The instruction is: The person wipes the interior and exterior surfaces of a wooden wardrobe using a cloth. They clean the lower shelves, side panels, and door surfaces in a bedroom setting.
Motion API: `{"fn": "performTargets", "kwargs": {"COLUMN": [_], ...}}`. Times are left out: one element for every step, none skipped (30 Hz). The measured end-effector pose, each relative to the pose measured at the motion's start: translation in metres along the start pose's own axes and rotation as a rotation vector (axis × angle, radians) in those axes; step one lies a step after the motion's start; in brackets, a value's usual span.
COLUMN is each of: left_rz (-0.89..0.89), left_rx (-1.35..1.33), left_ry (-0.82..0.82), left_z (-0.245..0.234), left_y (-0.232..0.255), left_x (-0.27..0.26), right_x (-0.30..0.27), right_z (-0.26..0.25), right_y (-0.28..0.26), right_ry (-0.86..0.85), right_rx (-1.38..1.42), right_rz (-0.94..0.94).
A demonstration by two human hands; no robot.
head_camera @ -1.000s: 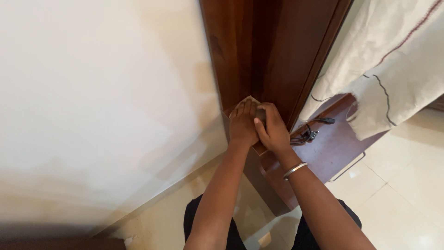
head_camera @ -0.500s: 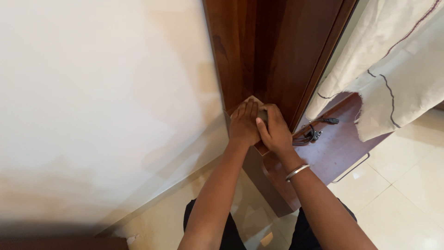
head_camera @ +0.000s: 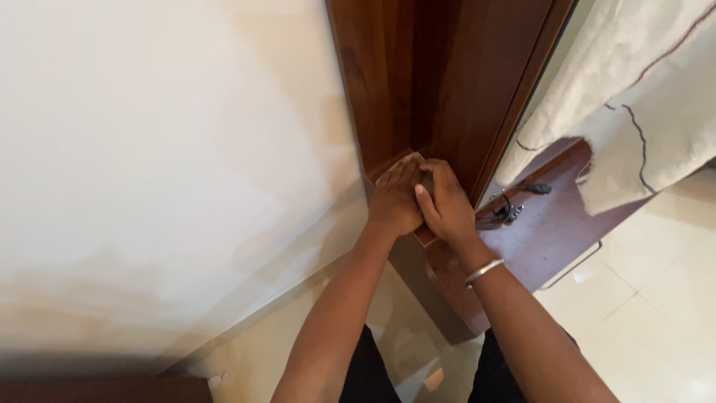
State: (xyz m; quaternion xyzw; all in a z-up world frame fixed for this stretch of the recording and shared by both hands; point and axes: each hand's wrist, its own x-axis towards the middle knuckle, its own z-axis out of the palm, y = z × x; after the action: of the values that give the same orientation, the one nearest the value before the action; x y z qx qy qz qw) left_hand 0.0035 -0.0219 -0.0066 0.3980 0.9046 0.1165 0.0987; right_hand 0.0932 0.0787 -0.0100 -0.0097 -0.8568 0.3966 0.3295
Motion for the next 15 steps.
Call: {"fn": "performTargets", "kwargs": {"left_rz": [-0.023, -0.045, -0.068, -0.083, -0.089, -0.095, -0.117, -0.138, -0.166, -0.176, -0.187, -0.197, -0.206, -0.216, -0.224], "left_rx": [0.006, 0.013, 0.023, 0.060, 0.099, 0.138, 0.132, 0.125, 0.121, 0.088, 0.057, 0.026, 0.010, -0.006, -0.024], "left_ry": [-0.003, -0.006, -0.008, -0.006, 0.000, 0.007, 0.010, 0.014, 0.018, 0.054, 0.096, 0.138, 0.196, 0.254, 0.308], "left_z": [0.003, 0.005, 0.007, 0.011, 0.013, 0.015, 0.017, 0.017, 0.017, 0.020, 0.022, 0.025, 0.028, 0.032, 0.037], "left_y": [0.000, 0.000, -0.002, -0.003, -0.003, -0.002, -0.001, -0.001, -0.002, -0.002, -0.001, 0.000, 0.000, -0.001, -0.002], "left_x": [0.003, 0.008, 0.011, 0.011, 0.014, 0.016, 0.016, 0.016, 0.015, 0.011, 0.007, 0.004, 0.001, -0.001, -0.004], "right_x": [-0.001, -0.002, -0.001, -0.001, -0.001, -0.001, -0.001, -0.001, 0.000, -0.001, 0.001, 0.001, 0.001, 0.002, 0.001], "right_z": [-0.001, -0.001, -0.001, 0.000, 0.001, 0.002, 0.002, 0.001, 0.002, 0.003, 0.004, 0.004, 0.004, 0.005, 0.004], "right_y": [0.002, 0.003, 0.005, 0.005, 0.007, 0.007, 0.008, 0.009, 0.010, 0.010, 0.010, 0.010, 0.010, 0.010, 0.011], "right_ry": [-0.007, -0.017, -0.025, -0.033, -0.038, -0.043, -0.054, -0.064, -0.076, -0.087, -0.091, -0.095, -0.104, -0.103, -0.105], "right_rx": [-0.002, -0.011, -0.017, -0.024, -0.036, -0.048, -0.059, -0.078, -0.091, -0.104, -0.116, -0.127, -0.136, -0.136, -0.137], "right_rz": [-0.003, -0.002, -0.002, -0.001, -0.007, -0.013, -0.022, -0.012, -0.005, 0.001, 0.015, 0.028, 0.045, 0.041, 0.042]}}
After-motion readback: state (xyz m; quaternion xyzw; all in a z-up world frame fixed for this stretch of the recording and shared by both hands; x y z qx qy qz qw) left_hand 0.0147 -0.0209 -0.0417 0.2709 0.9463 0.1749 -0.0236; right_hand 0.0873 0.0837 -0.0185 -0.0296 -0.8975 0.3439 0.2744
